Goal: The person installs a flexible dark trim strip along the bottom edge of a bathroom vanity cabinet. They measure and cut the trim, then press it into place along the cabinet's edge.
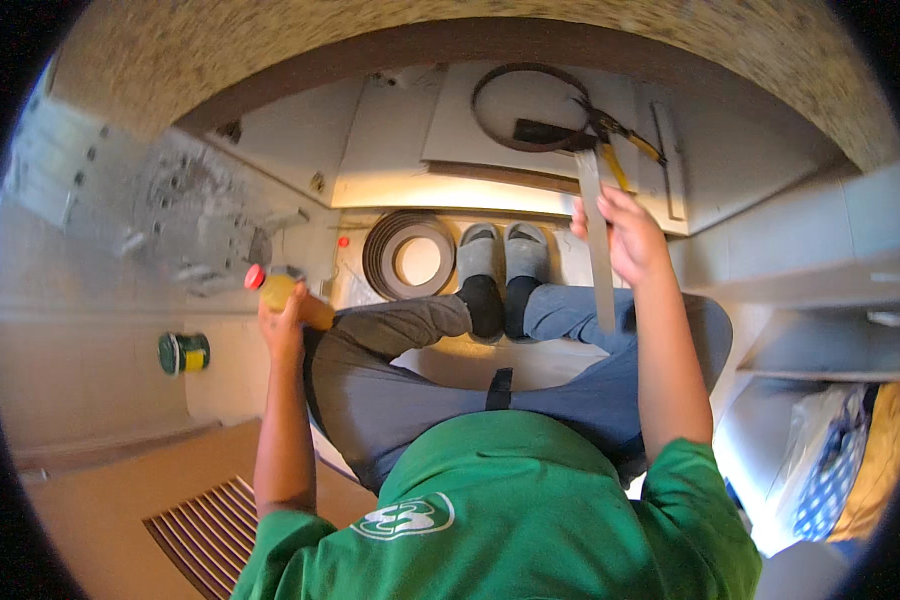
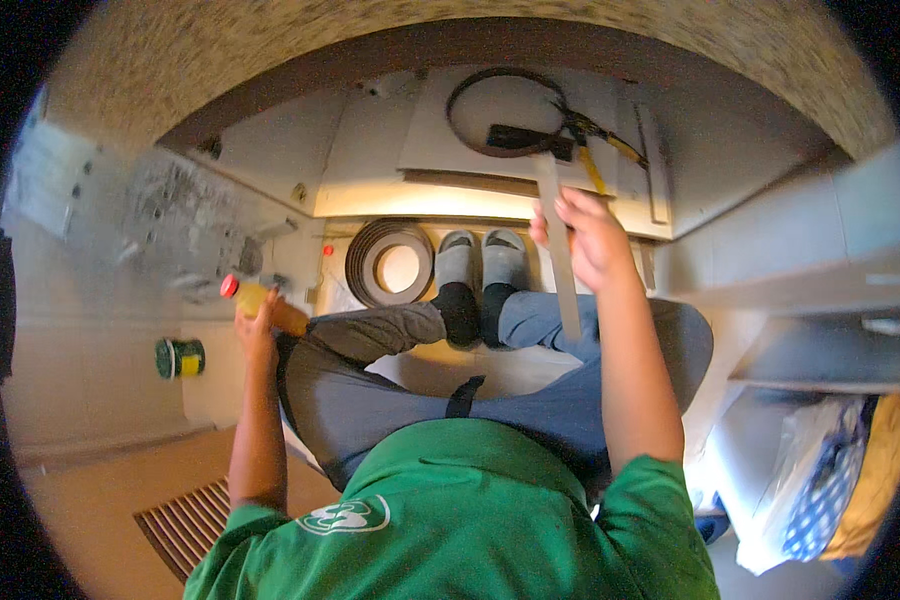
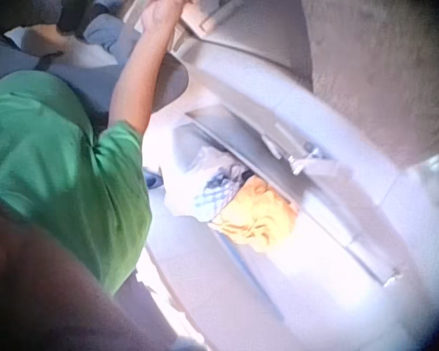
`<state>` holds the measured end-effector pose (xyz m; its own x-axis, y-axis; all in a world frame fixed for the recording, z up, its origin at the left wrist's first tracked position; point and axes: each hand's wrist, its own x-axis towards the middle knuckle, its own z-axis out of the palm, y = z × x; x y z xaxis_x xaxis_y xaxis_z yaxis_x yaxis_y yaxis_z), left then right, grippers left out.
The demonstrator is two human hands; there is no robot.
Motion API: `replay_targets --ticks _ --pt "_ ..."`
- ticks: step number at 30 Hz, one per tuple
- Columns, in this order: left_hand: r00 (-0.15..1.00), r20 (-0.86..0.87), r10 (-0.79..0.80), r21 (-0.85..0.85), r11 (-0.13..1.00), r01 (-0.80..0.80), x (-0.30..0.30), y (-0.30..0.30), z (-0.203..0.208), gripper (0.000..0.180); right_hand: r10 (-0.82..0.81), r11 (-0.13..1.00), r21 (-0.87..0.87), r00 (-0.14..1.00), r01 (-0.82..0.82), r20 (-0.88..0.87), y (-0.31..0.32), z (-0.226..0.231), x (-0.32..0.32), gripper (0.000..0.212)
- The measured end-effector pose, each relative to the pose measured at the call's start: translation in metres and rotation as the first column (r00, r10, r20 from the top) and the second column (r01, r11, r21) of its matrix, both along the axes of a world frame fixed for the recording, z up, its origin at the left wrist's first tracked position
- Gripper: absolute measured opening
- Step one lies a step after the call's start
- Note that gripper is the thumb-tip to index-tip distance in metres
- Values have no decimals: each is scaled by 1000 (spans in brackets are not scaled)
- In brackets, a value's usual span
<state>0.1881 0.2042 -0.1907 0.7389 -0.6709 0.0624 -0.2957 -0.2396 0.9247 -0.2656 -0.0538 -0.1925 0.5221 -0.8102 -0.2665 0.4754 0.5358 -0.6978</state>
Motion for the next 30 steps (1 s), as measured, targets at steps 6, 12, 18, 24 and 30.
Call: replay_targets --ticks 6,12,18,24,30 --pt "969 -126 -211 -76 976 203 -11 -84 -28 39 50 970 241 994 -25 -101 64 -16 18 22" --pt "974 -144 -173 23 984 178 8 -210 -56 59 96 913 408 976 -8 -195 114 -16 40 20" --pt "987 -24 -161 -63 985 159 64 -322 -109 68 236 887 448 944 -112 -231 148 -20 59 17" --pt "991 123 -58 185 982 34 90 -358 -156 82 338 918 362 803 -165 -491 120 -10 100 23" --pt "965 198 -174 299 948 109 94 -327 -163 101 322 933 79 717 -352 -618 46 -19 174 29"
